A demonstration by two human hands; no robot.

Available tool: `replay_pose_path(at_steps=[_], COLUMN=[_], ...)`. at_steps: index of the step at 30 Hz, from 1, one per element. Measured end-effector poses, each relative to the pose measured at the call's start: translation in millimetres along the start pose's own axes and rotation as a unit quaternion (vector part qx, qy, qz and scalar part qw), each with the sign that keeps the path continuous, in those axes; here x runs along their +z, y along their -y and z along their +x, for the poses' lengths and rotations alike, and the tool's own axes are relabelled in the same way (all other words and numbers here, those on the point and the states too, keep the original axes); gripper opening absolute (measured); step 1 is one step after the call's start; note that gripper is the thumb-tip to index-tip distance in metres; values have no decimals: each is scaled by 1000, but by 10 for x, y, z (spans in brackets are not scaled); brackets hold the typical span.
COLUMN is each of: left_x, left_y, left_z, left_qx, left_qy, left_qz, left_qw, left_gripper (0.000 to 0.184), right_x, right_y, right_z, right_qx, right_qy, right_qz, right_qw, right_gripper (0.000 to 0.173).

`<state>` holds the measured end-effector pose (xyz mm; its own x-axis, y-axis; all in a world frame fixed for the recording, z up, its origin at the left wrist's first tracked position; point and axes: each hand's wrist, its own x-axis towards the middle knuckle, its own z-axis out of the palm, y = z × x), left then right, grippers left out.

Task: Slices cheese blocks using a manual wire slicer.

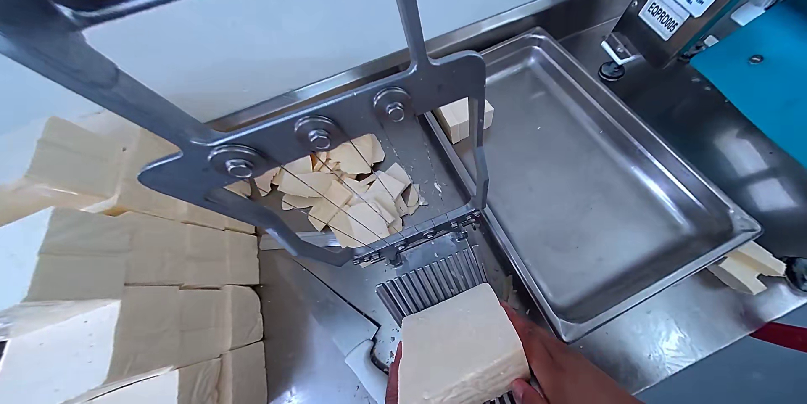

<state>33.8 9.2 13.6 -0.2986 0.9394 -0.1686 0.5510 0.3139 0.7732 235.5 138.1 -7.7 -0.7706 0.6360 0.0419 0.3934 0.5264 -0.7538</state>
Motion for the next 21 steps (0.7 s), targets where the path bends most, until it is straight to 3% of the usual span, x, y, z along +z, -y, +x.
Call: replay_pose_path(at_steps=[4,6,11,13,16,19,21], left_x=[-181,-404,-1041,-1191,-1155,-1148,-1225], left_y=[270,350,96,15,-204,-247,-194], left_z=[112,273,842,994,1182,1314,1360], left_qx=[76,96,158,163,129,135,165], left_qy=[-24,-71,-200,-222,-311,-291,-211], left_qz=[-114,-162,-141,-146,-184,-166,-135], left_qw=[990,980,957,950,923,932,954], left_gripper=[89,82,78,65,32,31,56], right_x=[8,0,93,109,-38,-192,-229], right_y=[-74,-106,-110,-67,29,67,55], right_z=[10,5,-44,-63,-30,46,81], right_qx=[26,39,104,136,160,151,139], right_qy=[0,11,-27,-29,69,162,184], right_qz=[37,64,168,187,155,115,97], right_qw=[999,997,980,973,972,968,968], right_gripper=[76,78,80,84,82,81,81])
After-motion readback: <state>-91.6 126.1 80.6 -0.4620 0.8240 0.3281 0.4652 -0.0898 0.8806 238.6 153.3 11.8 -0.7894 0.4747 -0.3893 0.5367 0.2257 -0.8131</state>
